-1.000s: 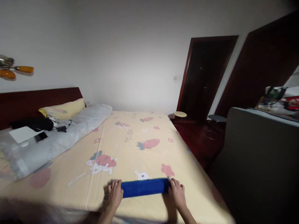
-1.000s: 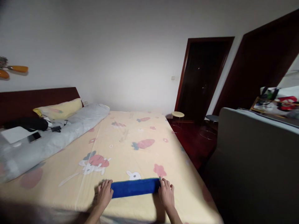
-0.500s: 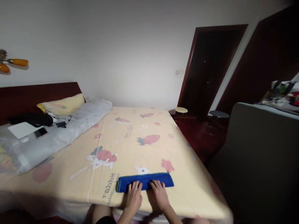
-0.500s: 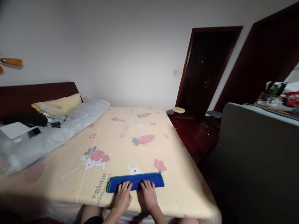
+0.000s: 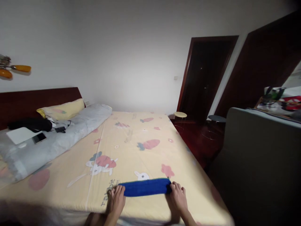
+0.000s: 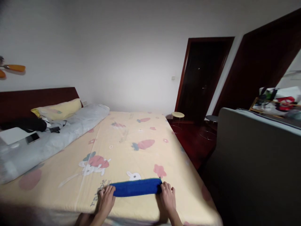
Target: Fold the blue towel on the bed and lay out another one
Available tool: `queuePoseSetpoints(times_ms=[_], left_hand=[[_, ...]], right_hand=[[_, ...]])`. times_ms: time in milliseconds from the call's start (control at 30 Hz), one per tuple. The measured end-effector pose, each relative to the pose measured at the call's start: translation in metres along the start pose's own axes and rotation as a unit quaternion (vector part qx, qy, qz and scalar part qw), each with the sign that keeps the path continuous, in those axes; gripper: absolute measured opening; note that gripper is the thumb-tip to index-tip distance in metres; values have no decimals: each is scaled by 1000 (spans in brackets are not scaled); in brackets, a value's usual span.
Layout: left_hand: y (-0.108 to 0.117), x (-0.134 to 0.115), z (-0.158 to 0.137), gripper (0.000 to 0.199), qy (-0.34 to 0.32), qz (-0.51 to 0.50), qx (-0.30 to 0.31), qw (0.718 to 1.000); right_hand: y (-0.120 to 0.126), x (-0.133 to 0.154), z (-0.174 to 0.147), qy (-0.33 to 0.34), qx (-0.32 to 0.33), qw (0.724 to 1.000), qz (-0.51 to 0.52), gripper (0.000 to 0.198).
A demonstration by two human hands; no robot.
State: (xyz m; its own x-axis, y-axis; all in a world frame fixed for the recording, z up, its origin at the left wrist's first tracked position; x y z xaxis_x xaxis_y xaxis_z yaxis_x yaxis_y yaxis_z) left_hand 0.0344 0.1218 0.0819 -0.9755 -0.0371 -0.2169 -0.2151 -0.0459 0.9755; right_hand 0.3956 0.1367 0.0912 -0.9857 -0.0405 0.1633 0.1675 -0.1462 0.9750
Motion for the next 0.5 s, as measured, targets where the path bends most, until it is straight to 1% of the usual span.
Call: queuePoseSetpoints(times_ms=[100,167,233,333,400,500], left_hand=[[17,3,9,35,4,-4,20,1000],[22,10,14,36,16,5,30,999],[20,18,16,35,34,15,37,999],[17,20,16,44,59,50,13,997],[12,7,14,51,42,53,5,998],[-3,-33,9,55,-36,-17,50,998]], right_hand=[[11,7,8,10,4,1000,4,27],[14,9,12,13,11,1000,4,25],[15,10,14,1,17,1000,2,29],[15,15,15,-26,18,1000,1,41],[12,26,15,-21,25,999,10,47],[1,58,15,33,65,997,33,54]])
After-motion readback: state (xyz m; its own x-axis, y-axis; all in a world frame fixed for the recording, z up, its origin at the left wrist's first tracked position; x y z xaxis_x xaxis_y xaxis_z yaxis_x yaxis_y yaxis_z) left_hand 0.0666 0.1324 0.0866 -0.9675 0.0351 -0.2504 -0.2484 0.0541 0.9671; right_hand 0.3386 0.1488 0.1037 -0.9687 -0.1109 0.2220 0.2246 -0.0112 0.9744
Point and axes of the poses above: each hand's wrist, its own z-axis towards the middle knuckle, its own y-axis out of the back of the hand, x = y × z, the point moved 9 cm from there along z, towards the middle knuckle, and after that the axes turned 5 degrees about x, right-handed, at the moved point
